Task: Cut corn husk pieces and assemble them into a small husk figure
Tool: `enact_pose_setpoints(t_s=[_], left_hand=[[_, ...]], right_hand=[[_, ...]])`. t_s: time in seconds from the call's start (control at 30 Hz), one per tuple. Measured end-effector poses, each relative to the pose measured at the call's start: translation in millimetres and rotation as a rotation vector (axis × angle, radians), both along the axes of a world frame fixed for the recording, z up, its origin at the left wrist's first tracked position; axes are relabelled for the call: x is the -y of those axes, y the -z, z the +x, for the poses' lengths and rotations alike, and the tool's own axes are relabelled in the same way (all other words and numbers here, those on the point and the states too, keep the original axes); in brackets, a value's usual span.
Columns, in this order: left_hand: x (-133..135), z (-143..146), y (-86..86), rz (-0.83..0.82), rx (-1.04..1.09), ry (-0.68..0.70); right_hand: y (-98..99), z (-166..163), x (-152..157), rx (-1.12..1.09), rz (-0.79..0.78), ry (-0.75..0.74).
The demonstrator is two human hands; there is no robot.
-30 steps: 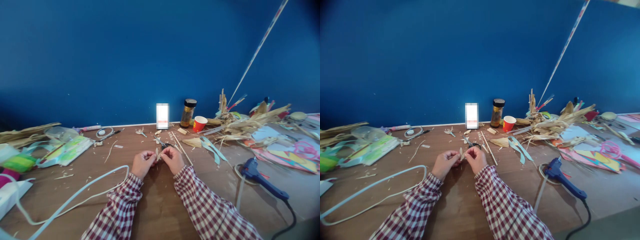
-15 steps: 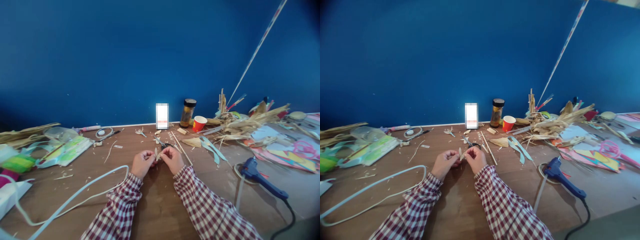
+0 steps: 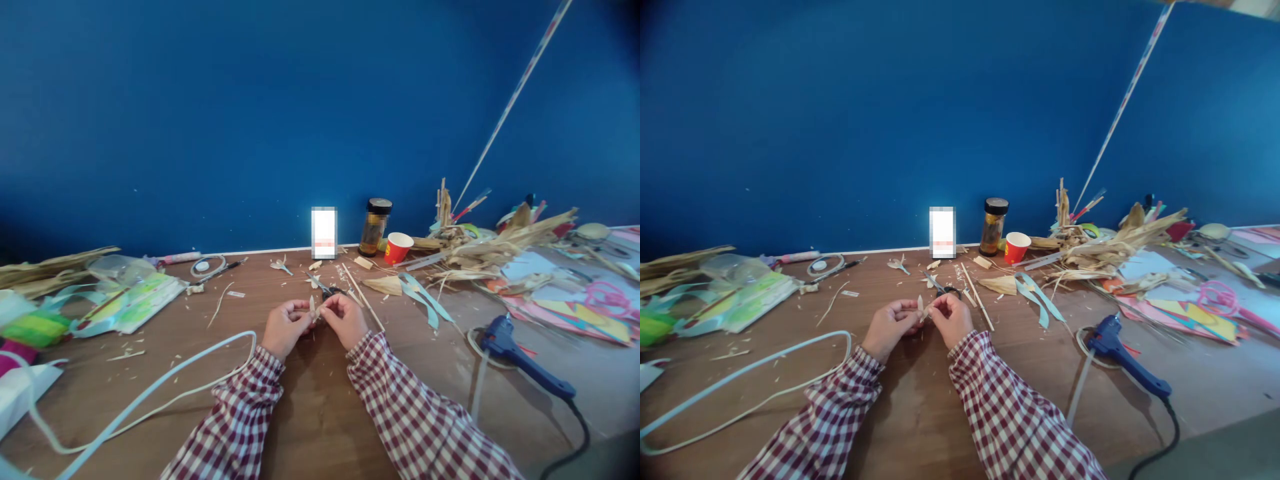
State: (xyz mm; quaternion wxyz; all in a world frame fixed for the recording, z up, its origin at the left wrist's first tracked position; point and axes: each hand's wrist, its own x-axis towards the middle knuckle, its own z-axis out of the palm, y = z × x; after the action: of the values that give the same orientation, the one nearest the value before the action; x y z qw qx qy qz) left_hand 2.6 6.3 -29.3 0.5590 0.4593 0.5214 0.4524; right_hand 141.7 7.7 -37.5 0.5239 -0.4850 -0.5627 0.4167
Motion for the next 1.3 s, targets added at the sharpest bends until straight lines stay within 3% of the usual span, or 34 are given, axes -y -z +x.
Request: enact_pose_setpoints(t_s=[0.17,0.7,1.3], left_hand=[[-0.7,-1.6,0.6,0.057,0.006,0.053],[-1.8,-1.3,1.7,0.070,0.038,0.037],[-1.3,-2.4,5.6,0.156,-0.163,0.058]], right_hand=[[0.9,0.2,0.1,0.011,0.000,0.000],[-3.7,-2.0,3.8,-0.007,0.010,-0.086],[1.8,0.5,-0.8,-0.052,0.012,-0.035]])
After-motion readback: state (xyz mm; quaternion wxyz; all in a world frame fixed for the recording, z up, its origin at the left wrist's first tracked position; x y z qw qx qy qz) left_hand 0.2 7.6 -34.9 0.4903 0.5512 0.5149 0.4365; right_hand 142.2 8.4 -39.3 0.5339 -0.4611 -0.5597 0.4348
